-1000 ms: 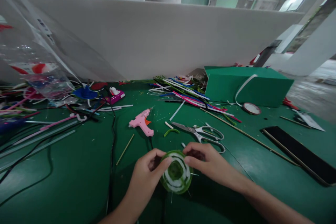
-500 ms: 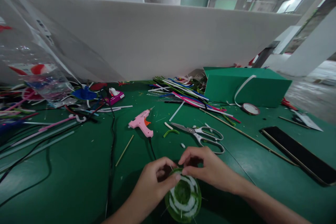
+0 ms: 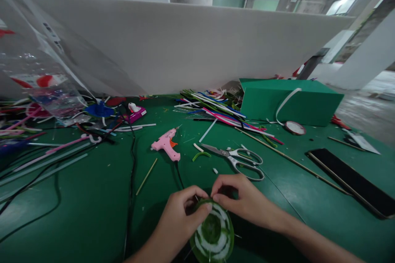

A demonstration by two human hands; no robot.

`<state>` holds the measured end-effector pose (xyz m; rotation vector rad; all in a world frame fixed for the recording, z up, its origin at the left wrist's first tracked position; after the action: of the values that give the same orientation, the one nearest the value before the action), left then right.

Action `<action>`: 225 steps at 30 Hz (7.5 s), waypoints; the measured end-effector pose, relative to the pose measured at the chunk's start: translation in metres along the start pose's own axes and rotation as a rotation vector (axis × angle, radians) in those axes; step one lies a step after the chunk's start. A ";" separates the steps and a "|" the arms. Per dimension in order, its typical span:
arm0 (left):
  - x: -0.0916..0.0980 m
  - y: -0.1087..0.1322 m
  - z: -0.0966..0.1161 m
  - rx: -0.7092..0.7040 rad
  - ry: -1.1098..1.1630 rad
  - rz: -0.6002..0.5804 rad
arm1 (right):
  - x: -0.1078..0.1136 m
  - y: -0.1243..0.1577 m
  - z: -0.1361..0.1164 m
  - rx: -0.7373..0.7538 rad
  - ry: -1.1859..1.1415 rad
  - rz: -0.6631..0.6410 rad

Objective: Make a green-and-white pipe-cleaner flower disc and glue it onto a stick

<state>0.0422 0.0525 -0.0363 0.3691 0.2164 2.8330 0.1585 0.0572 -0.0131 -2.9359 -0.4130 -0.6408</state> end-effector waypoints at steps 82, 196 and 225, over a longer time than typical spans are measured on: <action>0.013 0.004 0.015 -0.105 -0.056 0.124 | 0.002 0.003 -0.005 0.048 0.013 0.133; 0.001 0.002 0.002 -0.027 0.000 0.034 | -0.010 0.021 -0.043 0.646 0.553 0.095; 0.001 0.005 0.009 -0.032 0.070 -0.037 | -0.004 0.011 -0.022 0.289 0.214 0.068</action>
<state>0.0428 0.0492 -0.0267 0.2563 0.1901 2.8124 0.1498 0.0420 0.0045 -2.5657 -0.3490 -0.8022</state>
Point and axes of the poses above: each hand's wrist, its own y-axis away from the middle knuckle, its own x-axis out of the back of the hand, z = x × y, the point moved 8 cm from there along -y, towards the middle knuckle, and after that the axes turned 9 degrees about z, right-handed, at the moved point
